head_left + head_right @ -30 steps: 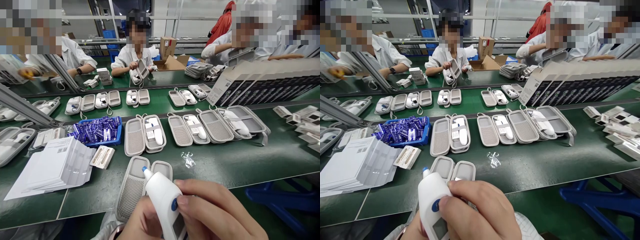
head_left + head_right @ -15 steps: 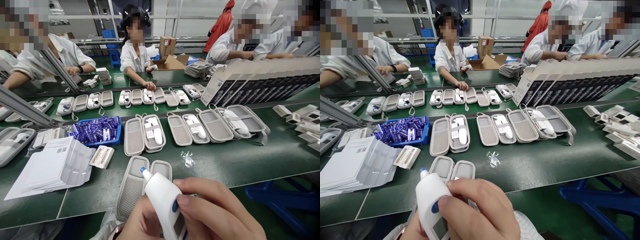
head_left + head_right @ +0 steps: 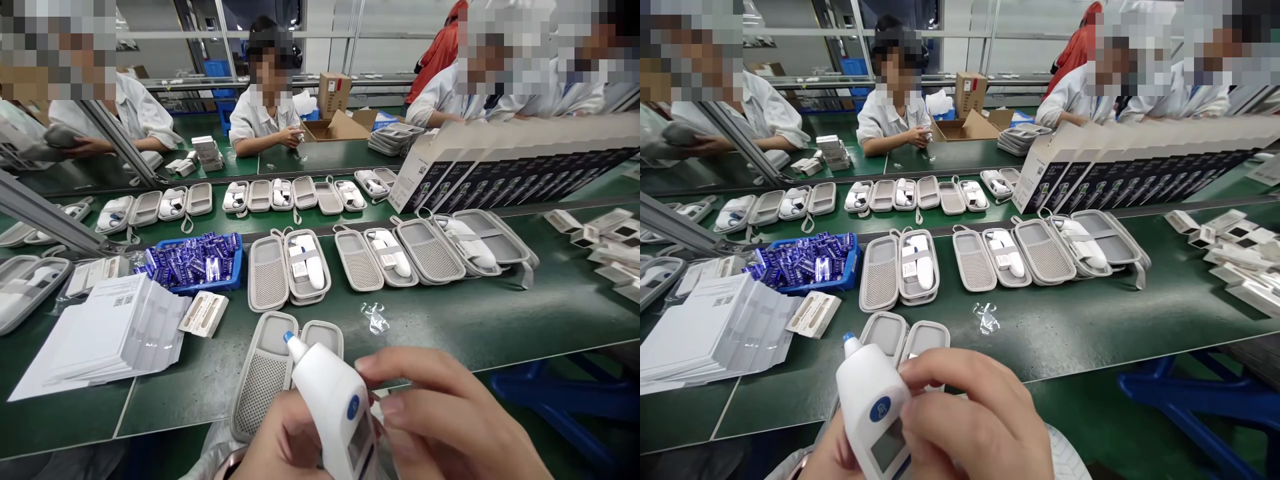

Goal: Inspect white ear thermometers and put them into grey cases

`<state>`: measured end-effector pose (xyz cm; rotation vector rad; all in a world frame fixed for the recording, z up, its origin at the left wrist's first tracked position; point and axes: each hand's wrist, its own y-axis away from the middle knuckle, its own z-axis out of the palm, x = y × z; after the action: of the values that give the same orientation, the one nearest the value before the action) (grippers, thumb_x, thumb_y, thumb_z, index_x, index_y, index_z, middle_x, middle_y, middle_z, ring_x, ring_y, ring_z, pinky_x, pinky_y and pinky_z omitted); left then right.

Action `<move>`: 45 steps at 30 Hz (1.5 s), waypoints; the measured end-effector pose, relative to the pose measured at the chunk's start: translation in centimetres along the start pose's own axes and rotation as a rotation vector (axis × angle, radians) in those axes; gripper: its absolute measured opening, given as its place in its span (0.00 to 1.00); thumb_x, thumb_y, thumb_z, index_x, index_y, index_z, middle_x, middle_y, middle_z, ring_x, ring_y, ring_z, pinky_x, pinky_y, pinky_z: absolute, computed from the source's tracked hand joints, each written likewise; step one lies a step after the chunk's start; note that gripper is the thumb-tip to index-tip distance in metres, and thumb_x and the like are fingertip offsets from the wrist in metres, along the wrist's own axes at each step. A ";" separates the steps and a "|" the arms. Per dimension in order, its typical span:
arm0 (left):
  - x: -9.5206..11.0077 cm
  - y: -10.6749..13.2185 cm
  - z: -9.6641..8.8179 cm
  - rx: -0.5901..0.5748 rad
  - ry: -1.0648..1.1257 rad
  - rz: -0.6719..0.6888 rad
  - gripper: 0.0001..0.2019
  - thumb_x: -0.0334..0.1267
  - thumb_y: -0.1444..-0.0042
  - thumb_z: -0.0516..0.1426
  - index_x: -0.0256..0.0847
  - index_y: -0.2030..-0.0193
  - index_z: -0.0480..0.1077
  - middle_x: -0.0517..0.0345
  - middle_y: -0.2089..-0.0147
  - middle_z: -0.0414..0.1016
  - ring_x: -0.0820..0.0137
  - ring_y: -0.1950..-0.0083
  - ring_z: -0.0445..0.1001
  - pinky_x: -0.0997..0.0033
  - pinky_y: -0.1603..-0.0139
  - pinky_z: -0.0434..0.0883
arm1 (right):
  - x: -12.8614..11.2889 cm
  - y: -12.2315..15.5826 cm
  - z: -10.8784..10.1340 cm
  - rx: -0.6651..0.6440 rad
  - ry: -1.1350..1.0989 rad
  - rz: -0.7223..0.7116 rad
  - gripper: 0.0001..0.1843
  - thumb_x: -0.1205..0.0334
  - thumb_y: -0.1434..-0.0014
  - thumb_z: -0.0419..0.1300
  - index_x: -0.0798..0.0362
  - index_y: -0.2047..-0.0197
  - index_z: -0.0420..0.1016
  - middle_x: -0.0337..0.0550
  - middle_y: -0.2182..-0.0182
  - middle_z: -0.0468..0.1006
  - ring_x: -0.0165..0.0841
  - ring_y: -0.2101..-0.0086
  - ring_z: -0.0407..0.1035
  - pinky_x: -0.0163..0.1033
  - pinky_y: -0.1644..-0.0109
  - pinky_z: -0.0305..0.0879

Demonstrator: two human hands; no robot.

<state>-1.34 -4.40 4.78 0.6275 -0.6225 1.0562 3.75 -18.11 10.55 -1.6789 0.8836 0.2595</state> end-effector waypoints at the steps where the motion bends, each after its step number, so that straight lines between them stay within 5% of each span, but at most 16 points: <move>1: 0.1 -0.1 0.0 -0.001 -0.013 0.006 0.22 0.49 0.56 0.73 0.41 0.56 0.78 0.53 0.58 0.81 0.56 0.51 0.78 0.58 0.44 0.71 | 0.2 -0.2 -0.2 -0.004 0.008 -0.009 0.08 0.73 0.43 0.59 0.51 0.69 0.74 0.44 0.67 0.82 0.34 0.67 0.79 0.34 0.70 0.77; 10: -0.4 -0.1 -0.8 0.166 -0.239 0.133 0.20 0.42 0.58 0.74 0.44 0.57 0.80 0.52 0.54 0.79 0.55 0.49 0.76 0.62 0.44 0.74 | 1.3 -0.9 -1.6 -0.172 0.175 -0.223 0.11 0.75 0.45 0.64 0.54 0.60 0.80 0.45 0.63 0.81 0.37 0.60 0.78 0.38 0.59 0.79; 16: -0.3 -0.2 -0.6 0.119 -0.246 0.154 0.18 0.45 0.56 0.73 0.45 0.58 0.80 0.53 0.57 0.79 0.56 0.54 0.78 0.65 0.51 0.76 | 1.0 0.4 -0.9 -0.037 0.191 -0.181 0.13 0.77 0.47 0.65 0.55 0.59 0.82 0.44 0.65 0.82 0.38 0.61 0.78 0.42 0.59 0.79; 30: -0.6 0.2 0.2 0.147 -0.115 0.154 0.23 0.47 0.51 0.71 0.47 0.48 0.78 0.54 0.53 0.75 0.63 0.52 0.71 0.64 0.48 0.66 | 1.9 0.3 -1.5 -0.070 0.190 -0.255 0.10 0.75 0.47 0.65 0.55 0.62 0.81 0.45 0.64 0.82 0.38 0.60 0.78 0.41 0.60 0.79; 35: 0.5 -0.3 0.5 0.149 -0.273 0.177 0.21 0.51 0.53 0.71 0.40 0.57 0.81 0.54 0.61 0.71 0.64 0.57 0.68 0.66 0.52 0.65 | 2.4 0.3 -1.3 -0.098 0.222 -0.331 0.12 0.76 0.46 0.65 0.57 0.58 0.80 0.46 0.63 0.81 0.38 0.61 0.77 0.41 0.61 0.77; 45: 1.0 -1.1 0.4 0.190 -0.439 0.231 0.25 0.57 0.51 0.67 0.40 0.54 0.81 0.49 0.56 0.75 0.58 0.53 0.70 0.60 0.46 0.67 | 1.9 0.5 0.1 -0.022 0.239 -0.250 0.10 0.79 0.43 0.62 0.57 0.60 0.78 0.46 0.65 0.80 0.35 0.61 0.73 0.42 0.56 0.72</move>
<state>-0.05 -4.46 5.63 0.9845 -1.0020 1.2117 4.74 -18.84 9.08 -1.8461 0.8362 -0.1041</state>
